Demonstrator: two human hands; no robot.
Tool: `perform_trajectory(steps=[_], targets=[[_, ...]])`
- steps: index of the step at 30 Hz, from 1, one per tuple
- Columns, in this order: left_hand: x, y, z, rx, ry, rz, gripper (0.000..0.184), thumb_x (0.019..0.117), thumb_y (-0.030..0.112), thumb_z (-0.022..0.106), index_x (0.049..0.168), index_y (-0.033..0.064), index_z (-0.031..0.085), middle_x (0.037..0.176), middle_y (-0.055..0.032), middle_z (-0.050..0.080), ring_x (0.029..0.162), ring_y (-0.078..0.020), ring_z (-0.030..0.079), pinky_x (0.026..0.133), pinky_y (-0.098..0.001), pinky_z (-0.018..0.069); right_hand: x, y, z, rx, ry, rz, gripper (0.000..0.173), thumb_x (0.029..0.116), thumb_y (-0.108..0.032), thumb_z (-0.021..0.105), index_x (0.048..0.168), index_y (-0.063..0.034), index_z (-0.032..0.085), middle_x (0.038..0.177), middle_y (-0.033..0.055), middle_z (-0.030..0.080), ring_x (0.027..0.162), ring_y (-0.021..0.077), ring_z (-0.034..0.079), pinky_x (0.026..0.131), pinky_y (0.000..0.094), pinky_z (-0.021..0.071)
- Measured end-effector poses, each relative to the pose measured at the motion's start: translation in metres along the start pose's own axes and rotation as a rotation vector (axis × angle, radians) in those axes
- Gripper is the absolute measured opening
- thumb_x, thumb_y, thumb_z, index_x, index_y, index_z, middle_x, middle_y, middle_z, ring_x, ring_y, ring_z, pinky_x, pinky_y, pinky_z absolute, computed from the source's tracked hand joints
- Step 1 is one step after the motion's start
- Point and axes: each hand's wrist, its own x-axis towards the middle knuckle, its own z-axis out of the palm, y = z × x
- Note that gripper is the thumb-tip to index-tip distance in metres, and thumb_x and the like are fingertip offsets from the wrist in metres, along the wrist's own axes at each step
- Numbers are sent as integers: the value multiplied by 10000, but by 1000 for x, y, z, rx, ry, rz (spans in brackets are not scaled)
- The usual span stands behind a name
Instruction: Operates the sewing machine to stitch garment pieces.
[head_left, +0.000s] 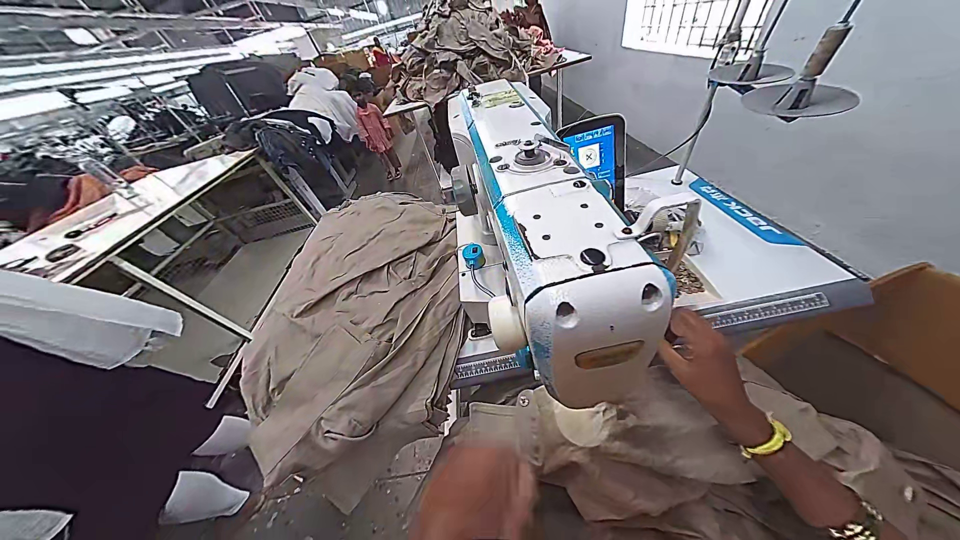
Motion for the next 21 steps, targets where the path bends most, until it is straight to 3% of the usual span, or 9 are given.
perform_trajectory(steps=[1,3,5,7,10,12,15,17,21], targets=[[-4,-32,20,-18,33,-178,294,1090,299,456,1061,160,713,1018,62,719,999,-26,670,906,-242,553,-1,-4,0,20,-5,-7,279,953,-264,627,915,-9,732,838,130,686,763,178,647,727,275,529],[-17,-77,48,43,-71,-480,356,1047,220,457,1223,-59,591,1135,-121,668,1085,-146,648,979,-353,529,-1,-14,1,56,-23,-23,264,949,-236,629,928,0,743,852,133,701,758,149,652,730,237,530],[-27,-95,65,175,-198,-656,472,1031,287,476,1339,-68,522,1194,-192,651,1131,-263,635,995,-475,504,3,-24,2,84,-37,-43,238,938,-206,626,925,-1,745,845,118,707,744,113,641,722,197,516],[-26,-95,67,281,-284,-722,449,1057,342,425,1235,-35,593,1000,-162,679,953,-282,673,856,-511,537,8,-37,1,96,-61,-59,214,922,-181,633,909,4,741,842,116,718,737,109,649,721,187,516],[-26,-71,45,304,-501,-536,425,1039,278,497,840,-35,704,655,-139,636,633,-286,658,623,-514,539,9,-53,-2,48,-86,-174,214,915,-213,633,844,-23,704,781,110,707,693,160,675,647,261,546],[-30,-49,28,217,-703,-278,403,1022,256,565,746,-14,681,571,-130,596,531,-266,622,530,-475,509,-2,-61,0,-16,-63,-396,287,1000,-314,561,831,-97,642,731,69,649,667,182,655,586,300,537],[-37,-46,23,196,-722,-196,411,1031,294,569,772,-10,669,572,-128,588,511,-249,602,499,-448,490,-12,-76,9,-17,-100,-647,255,1036,-219,528,830,-140,656,692,21,597,661,174,602,604,286,502],[-40,-52,22,209,-657,-225,385,1020,305,593,828,-12,696,603,-120,617,530,-222,612,521,-413,507,-2,-84,11,-93,-116,-647,273,965,-208,557,712,-153,643,657,14,631,675,168,644,612,284,517],[-47,-55,25,179,-583,-228,349,1007,289,617,878,-20,716,630,-116,640,539,-186,608,535,-351,506,1,-83,11,-112,-122,-689,297,980,-159,532,702,-138,636,606,10,591,624,158,613,603,262,496]])
